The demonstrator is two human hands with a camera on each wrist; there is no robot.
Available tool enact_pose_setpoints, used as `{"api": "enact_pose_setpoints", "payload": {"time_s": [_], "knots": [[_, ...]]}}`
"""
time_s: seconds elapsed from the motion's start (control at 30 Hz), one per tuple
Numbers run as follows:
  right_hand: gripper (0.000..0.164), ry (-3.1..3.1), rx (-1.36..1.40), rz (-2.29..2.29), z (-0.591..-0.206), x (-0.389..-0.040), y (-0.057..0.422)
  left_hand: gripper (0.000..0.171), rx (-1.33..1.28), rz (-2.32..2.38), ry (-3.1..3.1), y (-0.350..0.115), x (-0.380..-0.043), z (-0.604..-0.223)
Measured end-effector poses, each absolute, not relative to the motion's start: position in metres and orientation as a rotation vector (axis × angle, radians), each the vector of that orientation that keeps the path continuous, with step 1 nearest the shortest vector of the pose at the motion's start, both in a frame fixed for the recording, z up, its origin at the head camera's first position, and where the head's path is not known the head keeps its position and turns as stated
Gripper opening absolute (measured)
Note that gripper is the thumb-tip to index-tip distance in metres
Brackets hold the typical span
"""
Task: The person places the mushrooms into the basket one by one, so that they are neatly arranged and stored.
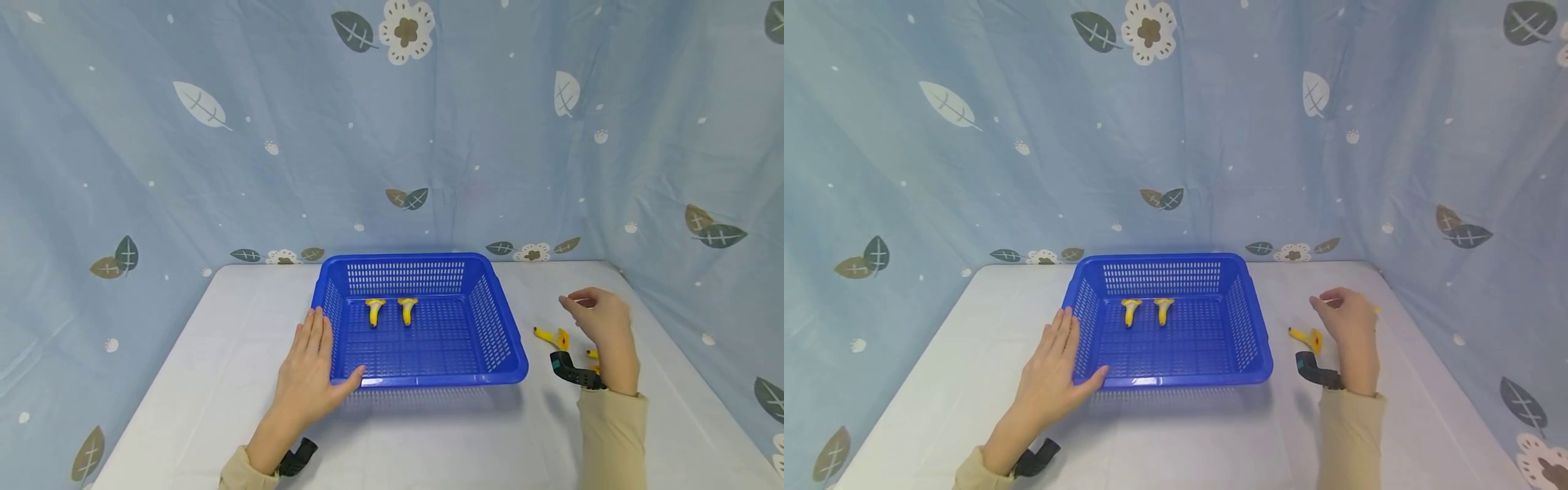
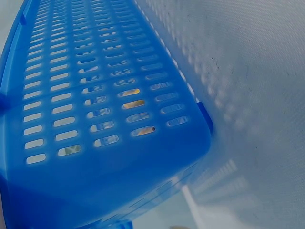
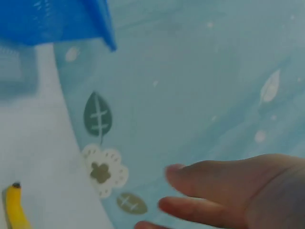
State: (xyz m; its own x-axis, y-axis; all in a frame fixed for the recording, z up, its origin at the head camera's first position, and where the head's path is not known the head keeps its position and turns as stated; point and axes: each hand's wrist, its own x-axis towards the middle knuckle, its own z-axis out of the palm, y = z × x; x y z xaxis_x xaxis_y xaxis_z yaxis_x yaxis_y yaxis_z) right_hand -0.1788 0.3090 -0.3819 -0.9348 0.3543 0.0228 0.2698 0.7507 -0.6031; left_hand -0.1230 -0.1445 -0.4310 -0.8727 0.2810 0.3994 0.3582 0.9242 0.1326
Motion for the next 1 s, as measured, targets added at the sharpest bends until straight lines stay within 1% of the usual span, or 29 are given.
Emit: {"api": "enact_pose_setpoints", "payload": {"time_s": [0.17, 0.3, 0.4, 0.53, 0.6, 0.83, 1.0], "knots": [[0.061, -3.041, -0.613, 0.951, -0.394, -0.185, 0.322, 0.100, -0.468, -0.286, -2.695, -0.144, -0.123, -0.432], [0.066, -3.158, -0.645, 0.943, -0.402, -0.190, 0.328, 0.100, -0.472, -0.288, -2.687, -0.144, -0.124, -0.433], [0.062, -3.187, -0.650, 1.000, -0.407, -0.191, 0.330, 0.100, -0.469, -0.288, -2.688, -0.144, -0.124, -0.432], [0.045, -3.182, -0.622, 1.050, -0.413, -0.194, 0.330, 0.100, -0.466, -0.289, -2.692, -0.144, -0.123, -0.431], [0.040, -3.182, -0.610, 1.040, -0.416, -0.195, 0.331, 0.099, -0.467, -0.290, -2.693, -0.144, -0.123, -0.430], [0.036, -3.157, -0.694, 1.056, -0.421, -0.199, 0.331, 0.099, -0.466, -0.281, -2.698, -0.144, -0.122, -0.429], [0.033, -3.128, -0.701, 1.053, -0.423, -0.197, 0.330, 0.099, -0.466, -0.278, -2.701, -0.144, -0.123, -0.430]]}}
